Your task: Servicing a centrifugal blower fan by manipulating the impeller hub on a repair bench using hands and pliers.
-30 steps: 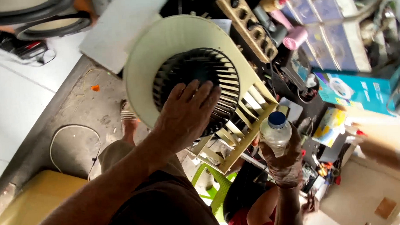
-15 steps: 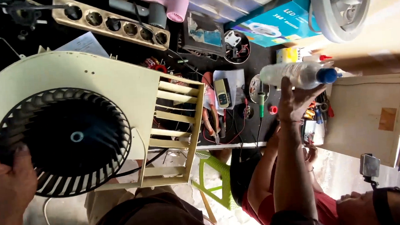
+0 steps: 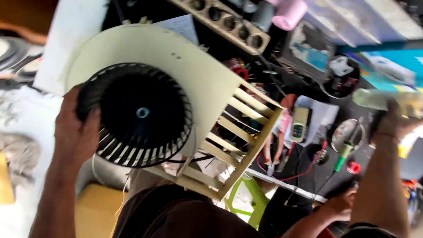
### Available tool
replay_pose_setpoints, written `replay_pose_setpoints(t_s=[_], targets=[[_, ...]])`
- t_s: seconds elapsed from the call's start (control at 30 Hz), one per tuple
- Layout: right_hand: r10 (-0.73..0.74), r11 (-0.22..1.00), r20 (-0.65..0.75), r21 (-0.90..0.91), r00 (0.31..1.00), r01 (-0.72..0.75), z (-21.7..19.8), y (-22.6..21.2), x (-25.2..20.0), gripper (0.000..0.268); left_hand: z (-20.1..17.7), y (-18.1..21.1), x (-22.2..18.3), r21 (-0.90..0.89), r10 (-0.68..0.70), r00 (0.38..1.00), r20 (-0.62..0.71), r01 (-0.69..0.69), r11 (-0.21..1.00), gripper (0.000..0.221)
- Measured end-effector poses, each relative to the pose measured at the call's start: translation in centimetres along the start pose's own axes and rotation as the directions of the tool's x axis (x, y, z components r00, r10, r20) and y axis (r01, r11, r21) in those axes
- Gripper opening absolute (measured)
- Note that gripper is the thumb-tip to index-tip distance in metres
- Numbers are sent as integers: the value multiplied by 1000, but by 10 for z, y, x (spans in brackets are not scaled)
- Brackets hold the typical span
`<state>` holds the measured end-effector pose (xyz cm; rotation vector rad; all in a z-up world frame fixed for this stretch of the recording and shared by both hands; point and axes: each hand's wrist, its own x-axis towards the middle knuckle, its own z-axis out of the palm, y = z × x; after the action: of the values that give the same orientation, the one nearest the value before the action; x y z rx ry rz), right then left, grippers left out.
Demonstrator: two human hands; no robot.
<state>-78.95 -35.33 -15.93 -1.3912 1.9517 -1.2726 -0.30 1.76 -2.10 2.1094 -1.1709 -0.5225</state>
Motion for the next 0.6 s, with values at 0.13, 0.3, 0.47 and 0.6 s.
replay_pose_setpoints(t_s=[0.13, 0.3, 0.47, 0.6], targets=[[142, 970, 74, -207, 987, -124, 1, 7, 8, 32, 5, 0, 6, -126, 0, 1000, 30, 4, 992, 50], [309, 864, 34, -427, 950, -266, -18, -5, -4, 56, 4, 8, 6, -119, -55, 998, 27, 58, 991, 49], [23, 948, -21, -316, 1000, -28, 37, -160, -149, 15, -2, 0, 6, -262, -34, 999, 17, 37, 964, 53], [155, 987, 437, -29, 886, -159, 122, -313, -333, 31, -5, -37, -9, -383, -222, 960, -172, 142, 912, 62]])
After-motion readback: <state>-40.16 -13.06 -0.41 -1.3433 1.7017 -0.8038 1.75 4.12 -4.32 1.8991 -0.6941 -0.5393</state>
